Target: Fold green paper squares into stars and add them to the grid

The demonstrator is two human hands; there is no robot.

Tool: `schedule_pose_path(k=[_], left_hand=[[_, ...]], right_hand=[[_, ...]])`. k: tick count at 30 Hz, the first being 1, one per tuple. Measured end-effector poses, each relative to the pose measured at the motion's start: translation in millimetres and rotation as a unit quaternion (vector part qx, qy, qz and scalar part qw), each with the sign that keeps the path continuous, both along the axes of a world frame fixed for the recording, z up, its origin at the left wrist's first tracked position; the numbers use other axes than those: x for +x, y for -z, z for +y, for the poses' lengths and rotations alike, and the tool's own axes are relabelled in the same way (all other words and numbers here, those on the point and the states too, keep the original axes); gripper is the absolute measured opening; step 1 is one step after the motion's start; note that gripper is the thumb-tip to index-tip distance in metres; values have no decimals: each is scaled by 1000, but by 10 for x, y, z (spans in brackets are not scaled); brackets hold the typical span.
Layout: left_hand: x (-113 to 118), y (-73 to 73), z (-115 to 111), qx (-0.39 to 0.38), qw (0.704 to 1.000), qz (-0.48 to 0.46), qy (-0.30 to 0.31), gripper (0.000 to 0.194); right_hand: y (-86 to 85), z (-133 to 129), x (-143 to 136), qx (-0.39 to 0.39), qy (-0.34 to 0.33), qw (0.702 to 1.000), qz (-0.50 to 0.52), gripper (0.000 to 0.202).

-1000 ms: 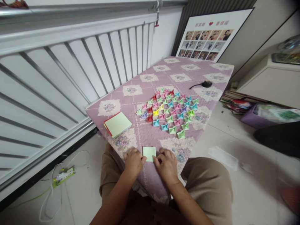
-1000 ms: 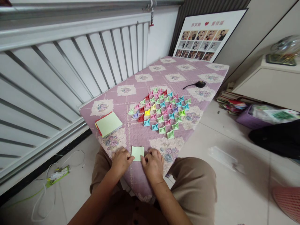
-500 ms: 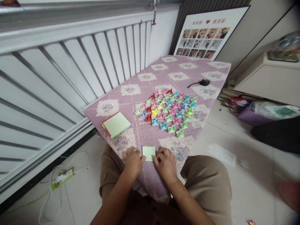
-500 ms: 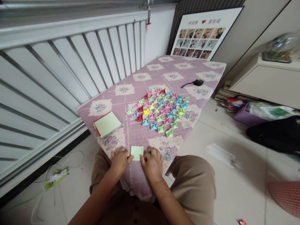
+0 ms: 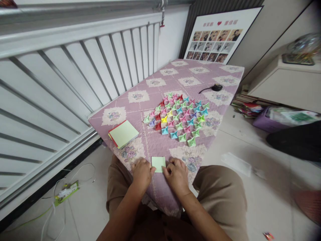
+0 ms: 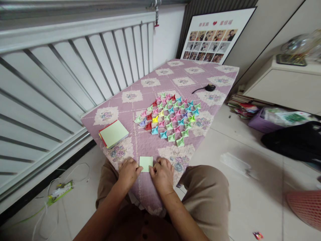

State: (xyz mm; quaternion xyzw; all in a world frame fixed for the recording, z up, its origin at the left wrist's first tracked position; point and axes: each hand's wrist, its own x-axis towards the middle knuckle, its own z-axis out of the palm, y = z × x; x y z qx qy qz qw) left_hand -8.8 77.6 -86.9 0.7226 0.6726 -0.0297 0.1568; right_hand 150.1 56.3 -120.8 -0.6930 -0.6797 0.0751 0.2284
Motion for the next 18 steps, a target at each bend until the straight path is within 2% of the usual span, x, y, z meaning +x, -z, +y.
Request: schedule_pose_path(k=[10, 18], left_hand=[[10, 1, -14, 0, 1000, 0, 0, 25], [-3, 145, -96, 79, 996, -43, -13, 16]], right_hand=[[-28, -2, 2, 5, -1, 1000, -7, 19], [-49, -2, 15, -3, 8, 1000, -12, 10]])
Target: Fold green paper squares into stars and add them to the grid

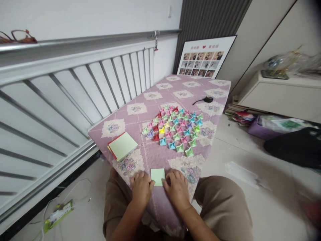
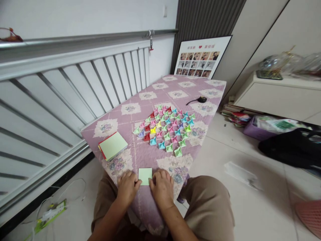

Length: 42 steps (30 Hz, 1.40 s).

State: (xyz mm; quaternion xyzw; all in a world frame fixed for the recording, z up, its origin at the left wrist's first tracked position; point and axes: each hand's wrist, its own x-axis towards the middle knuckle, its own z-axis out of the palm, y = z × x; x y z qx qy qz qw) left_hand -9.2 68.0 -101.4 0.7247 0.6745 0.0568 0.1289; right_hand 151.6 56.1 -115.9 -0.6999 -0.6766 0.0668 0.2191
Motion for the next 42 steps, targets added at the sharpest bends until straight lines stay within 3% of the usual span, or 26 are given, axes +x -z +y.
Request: schedule_pose_path(k=[3, 10, 14, 27, 42], left_hand=[[2, 93, -42, 49, 998, -24, 11, 11], [-5, 234, 17, 129, 959, -7, 254, 13], [-6, 253, 78, 151, 933, 33, 325, 14], [9, 236, 80, 199, 913, 55, 351, 16], [37, 289, 121, 229, 898, 54, 373, 20]], right_hand=[[-5, -7, 10, 10, -5, 1000, 6, 9], [-23, -21, 25, 1, -5, 1000, 18, 6], [9, -24, 29, 3, 0, 1000, 17, 6], [-7, -6, 52, 7, 16, 1000, 24, 5], [-53, 281, 73, 7, 41, 999, 24, 9]])
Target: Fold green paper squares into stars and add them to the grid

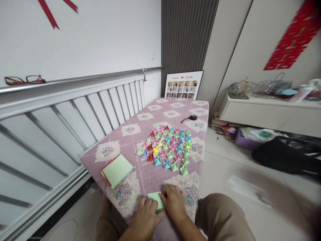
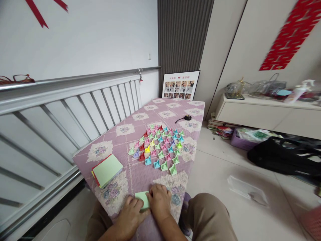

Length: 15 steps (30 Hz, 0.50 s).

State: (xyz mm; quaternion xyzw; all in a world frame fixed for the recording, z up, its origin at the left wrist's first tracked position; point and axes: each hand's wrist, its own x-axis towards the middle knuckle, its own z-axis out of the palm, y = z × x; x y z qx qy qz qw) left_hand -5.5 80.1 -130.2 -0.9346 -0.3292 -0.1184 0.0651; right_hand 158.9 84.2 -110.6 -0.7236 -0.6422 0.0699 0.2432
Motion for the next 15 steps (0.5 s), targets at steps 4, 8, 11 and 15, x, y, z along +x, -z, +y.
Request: schedule_pose_path(k=[4, 8, 11, 15], left_hand=[[-1, -10, 3, 3, 1000, 3, 5, 22], [2, 21, 15, 30, 999, -15, 10, 21], [10, 110, 41, 59, 997, -44, 13, 17], [6, 199, 62, 74, 994, -70, 26, 14]], right_hand=[[-11, 93, 2, 4, 6, 1000, -5, 10], [14, 117, 46, 28, 6, 999, 29, 9], [91, -10, 91, 71, -51, 993, 83, 13], [200, -320, 106, 100, -202, 970, 87, 13]])
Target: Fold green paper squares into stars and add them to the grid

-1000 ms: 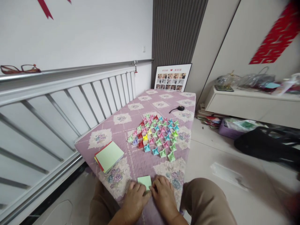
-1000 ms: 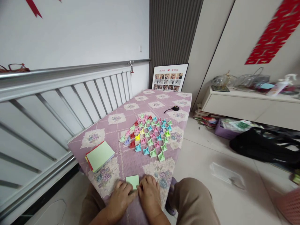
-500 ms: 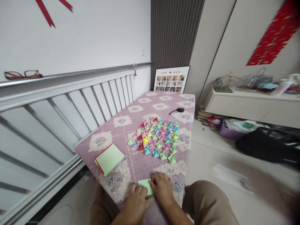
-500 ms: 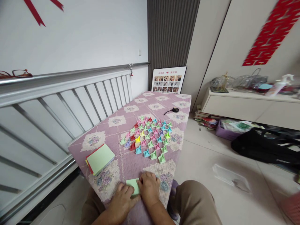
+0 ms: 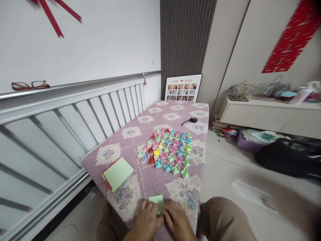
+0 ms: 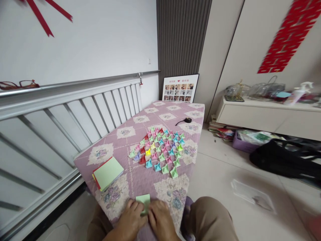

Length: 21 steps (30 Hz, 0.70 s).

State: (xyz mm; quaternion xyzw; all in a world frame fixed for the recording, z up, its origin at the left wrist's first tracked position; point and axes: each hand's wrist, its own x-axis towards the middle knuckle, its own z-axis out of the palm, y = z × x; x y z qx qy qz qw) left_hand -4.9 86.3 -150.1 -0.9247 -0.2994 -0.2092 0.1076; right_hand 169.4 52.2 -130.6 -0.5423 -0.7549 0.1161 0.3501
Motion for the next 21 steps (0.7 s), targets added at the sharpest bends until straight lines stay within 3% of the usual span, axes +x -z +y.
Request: schedule_pose_path(k=[3, 9, 21], left_hand=[[-20, -25, -4, -22, 1000, 4, 16, 14], [-36, -95, -5, -38, 999, -10, 32, 16], [-67, 19, -84, -1, 995, -99, -11, 24]], right_hand=[[18, -156, -13, 5, -44, 999, -22, 19], [-18, -154, -30, -8, -37, 998, -46, 17], [-11, -145, -34, -14, -27, 997, -66, 20]])
